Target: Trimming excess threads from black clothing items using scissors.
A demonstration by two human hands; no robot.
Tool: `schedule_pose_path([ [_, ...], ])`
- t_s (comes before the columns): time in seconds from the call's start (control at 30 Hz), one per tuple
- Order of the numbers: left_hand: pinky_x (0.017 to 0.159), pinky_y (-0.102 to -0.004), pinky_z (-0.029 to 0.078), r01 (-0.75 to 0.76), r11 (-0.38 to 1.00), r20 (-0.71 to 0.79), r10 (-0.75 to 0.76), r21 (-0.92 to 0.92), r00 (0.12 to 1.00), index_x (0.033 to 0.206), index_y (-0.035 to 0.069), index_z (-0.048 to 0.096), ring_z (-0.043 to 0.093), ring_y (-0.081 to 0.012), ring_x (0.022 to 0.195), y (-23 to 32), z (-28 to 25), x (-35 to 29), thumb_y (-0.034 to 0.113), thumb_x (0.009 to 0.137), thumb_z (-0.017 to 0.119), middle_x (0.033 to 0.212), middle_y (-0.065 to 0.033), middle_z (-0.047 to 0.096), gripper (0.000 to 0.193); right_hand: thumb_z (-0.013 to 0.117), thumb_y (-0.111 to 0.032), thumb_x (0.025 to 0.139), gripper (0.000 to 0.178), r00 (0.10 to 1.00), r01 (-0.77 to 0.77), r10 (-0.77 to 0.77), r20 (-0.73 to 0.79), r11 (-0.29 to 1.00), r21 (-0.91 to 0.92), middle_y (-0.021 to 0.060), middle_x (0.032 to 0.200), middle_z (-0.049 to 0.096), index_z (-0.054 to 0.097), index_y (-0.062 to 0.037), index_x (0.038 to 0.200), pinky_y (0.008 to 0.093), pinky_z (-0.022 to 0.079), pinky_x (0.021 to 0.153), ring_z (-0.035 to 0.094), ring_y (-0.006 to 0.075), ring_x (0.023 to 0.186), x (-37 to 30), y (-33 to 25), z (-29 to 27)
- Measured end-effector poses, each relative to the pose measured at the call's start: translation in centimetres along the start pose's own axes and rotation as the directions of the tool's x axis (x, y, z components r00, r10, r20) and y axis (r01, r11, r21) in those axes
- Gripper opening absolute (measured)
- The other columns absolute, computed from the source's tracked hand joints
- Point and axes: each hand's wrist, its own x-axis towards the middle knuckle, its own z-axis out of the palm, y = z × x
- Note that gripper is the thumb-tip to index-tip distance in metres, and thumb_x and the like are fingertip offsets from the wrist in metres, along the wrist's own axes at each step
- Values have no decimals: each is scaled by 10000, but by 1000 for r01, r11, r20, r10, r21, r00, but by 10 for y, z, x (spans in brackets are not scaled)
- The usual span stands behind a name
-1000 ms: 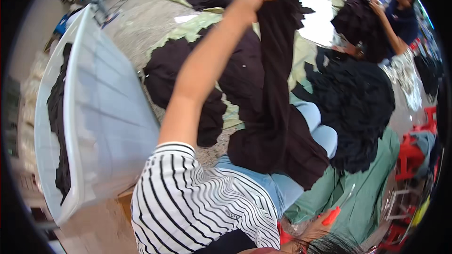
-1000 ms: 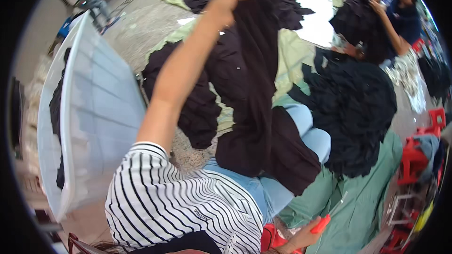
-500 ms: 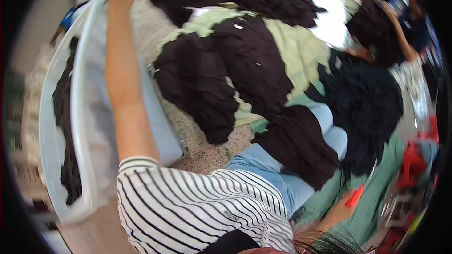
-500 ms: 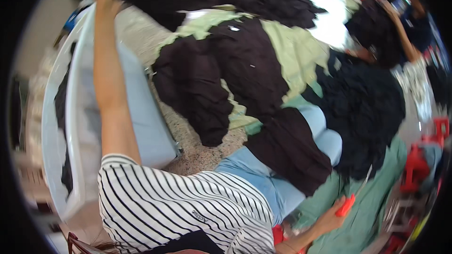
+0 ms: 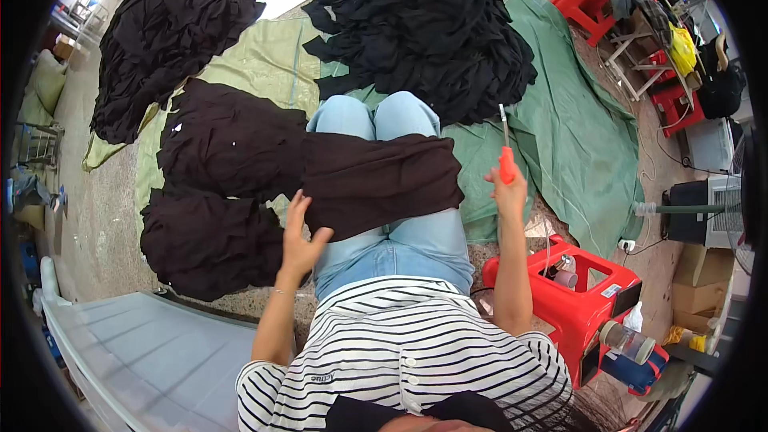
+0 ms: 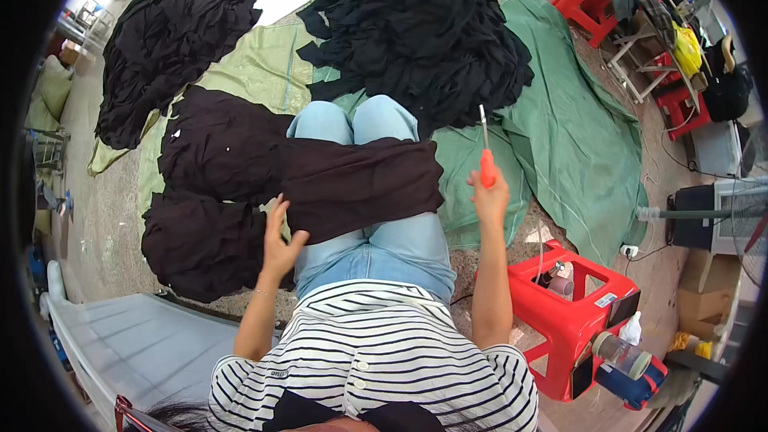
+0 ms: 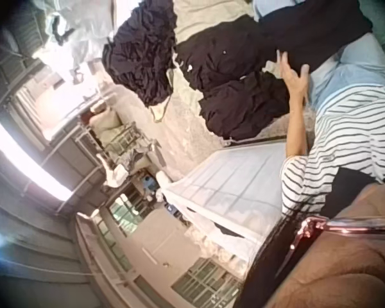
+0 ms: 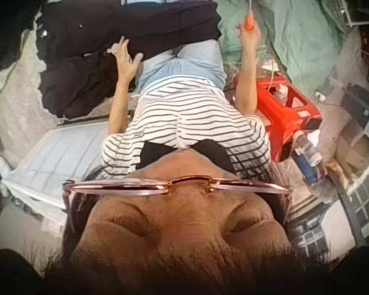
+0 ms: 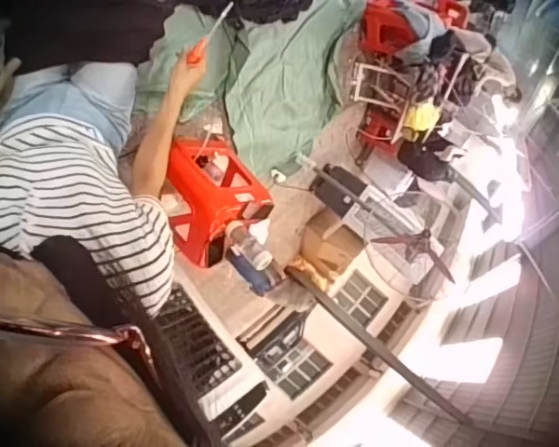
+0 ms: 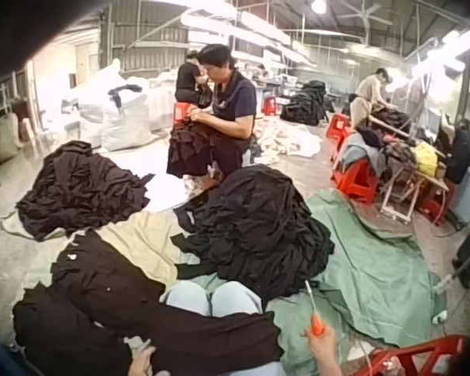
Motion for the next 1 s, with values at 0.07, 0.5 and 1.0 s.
schedule_pose_path([
  [0.07, 1137, -481, 326, -112, 983, -44, 119, 147, 992, 1461, 12, 296, 327, -450, 1401, 32, 27, 16, 301, 707, 865, 1570, -281, 240, 988, 711, -191, 913, 361, 998, 32, -30, 56, 999, -25, 26, 852, 684, 613, -51, 1231, 271, 476, 463, 588, 87, 596, 20, 26, 14],
  [0.5, 927, -430, 435, -112, 974, -356, 178, 199, 917, 1136, 41, 641, 523, -356, 1045, 32, 30, 46, -8, 721, 698, 1099, -143, 557, 422, 648, -347, 975, 376, 794, -437, 190, 578, 839, 325, -41, 725, 530, 544, -160, 1283, 244, 347, 390, 426, 72, 436, 35, 50, 52],
  [1.0, 786, -304, 482, -122, 992, -462, 126, 38, 878, 999, -12, 566, 596, -210, 830, 80, -7, 70, -36, 918, 522, 896, -123, 586, 95, 712, 21, 817, 561, 950, 192, -256, 181, 932, 308, -8, 1084, 585, 545, -65, 1345, 240, 457, 835, 535, 76, 936, 18, -67, -9],
])
